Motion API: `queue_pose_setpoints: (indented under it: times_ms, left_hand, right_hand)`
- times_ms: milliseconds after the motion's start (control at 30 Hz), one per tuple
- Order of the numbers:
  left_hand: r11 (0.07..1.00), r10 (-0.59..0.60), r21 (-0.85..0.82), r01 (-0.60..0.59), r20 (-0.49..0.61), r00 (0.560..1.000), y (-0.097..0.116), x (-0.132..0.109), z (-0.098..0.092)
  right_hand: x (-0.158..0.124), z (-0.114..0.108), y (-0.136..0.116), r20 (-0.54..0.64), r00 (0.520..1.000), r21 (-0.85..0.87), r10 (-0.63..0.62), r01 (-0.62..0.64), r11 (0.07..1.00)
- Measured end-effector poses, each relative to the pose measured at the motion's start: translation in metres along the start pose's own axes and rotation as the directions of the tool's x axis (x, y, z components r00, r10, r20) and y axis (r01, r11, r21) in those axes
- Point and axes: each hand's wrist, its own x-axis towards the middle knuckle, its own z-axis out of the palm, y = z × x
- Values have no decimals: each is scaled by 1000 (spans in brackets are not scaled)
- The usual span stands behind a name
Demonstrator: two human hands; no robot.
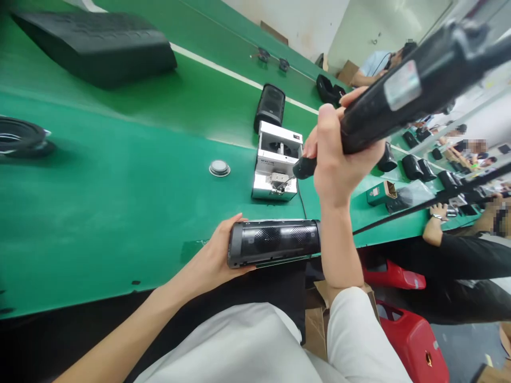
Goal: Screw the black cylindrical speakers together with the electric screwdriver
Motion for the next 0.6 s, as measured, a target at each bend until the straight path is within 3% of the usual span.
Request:
queue_pose_setpoints:
  times_ms: [100,200,333,600]
  left_hand:
    - [1000,-1,17,1,6,1000,2,0,-2]
    - [1000,-15,23,15,1,1000,3,-2,-4]
    - [999,-24,26,24,5,1000,4,-3,-4]
    - [999,-51,4,51,9,999,2,-2,-3]
  right_hand:
    - [-3,4,20,62,995,-56,79,-76,996]
    - [-11,13,46,52,998,39,22,-24,999]
    - [-15,20,67,37,999,35,2,-3,999]
    - [-11,7,50,118,977,29,179,-184,983]
